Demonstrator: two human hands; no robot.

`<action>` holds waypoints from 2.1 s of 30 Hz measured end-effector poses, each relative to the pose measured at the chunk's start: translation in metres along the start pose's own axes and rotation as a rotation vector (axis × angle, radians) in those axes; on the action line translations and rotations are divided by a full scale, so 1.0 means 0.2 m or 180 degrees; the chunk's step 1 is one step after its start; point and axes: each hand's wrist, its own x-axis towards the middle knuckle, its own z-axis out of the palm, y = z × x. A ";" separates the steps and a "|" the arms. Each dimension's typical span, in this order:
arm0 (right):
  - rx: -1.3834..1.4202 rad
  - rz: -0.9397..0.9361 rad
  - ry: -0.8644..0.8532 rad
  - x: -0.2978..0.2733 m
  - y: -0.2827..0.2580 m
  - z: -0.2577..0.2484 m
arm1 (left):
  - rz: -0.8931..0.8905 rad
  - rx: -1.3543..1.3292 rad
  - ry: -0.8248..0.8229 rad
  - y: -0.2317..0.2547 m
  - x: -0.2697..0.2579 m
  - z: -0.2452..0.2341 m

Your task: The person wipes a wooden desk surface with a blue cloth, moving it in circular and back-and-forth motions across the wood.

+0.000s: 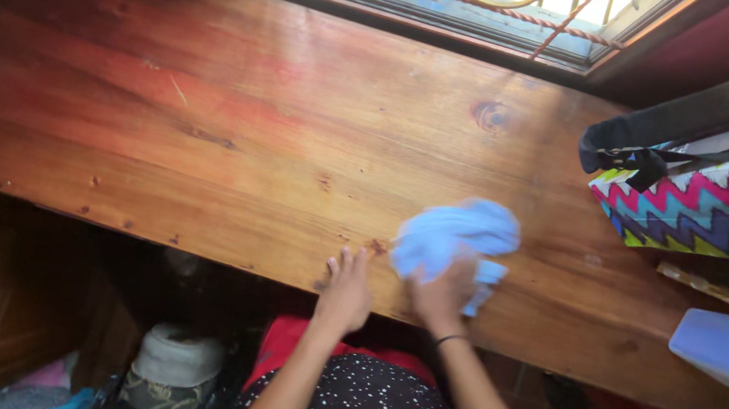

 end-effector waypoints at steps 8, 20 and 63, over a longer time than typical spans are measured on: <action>0.1328 -0.1513 -0.2509 0.03 -0.29 -0.09 | 0.0163 -0.1642 0.1418 -0.11 -0.01 -0.30; -0.0113 -0.0808 -0.1029 0.04 -0.77 0.28 | 0.0156 -0.1455 0.0774 -0.44 -0.04 -0.57; 0.0348 -0.2178 -0.1504 0.01 -0.08 -0.20 | -0.0278 -0.0074 -0.0549 0.10 0.21 -0.43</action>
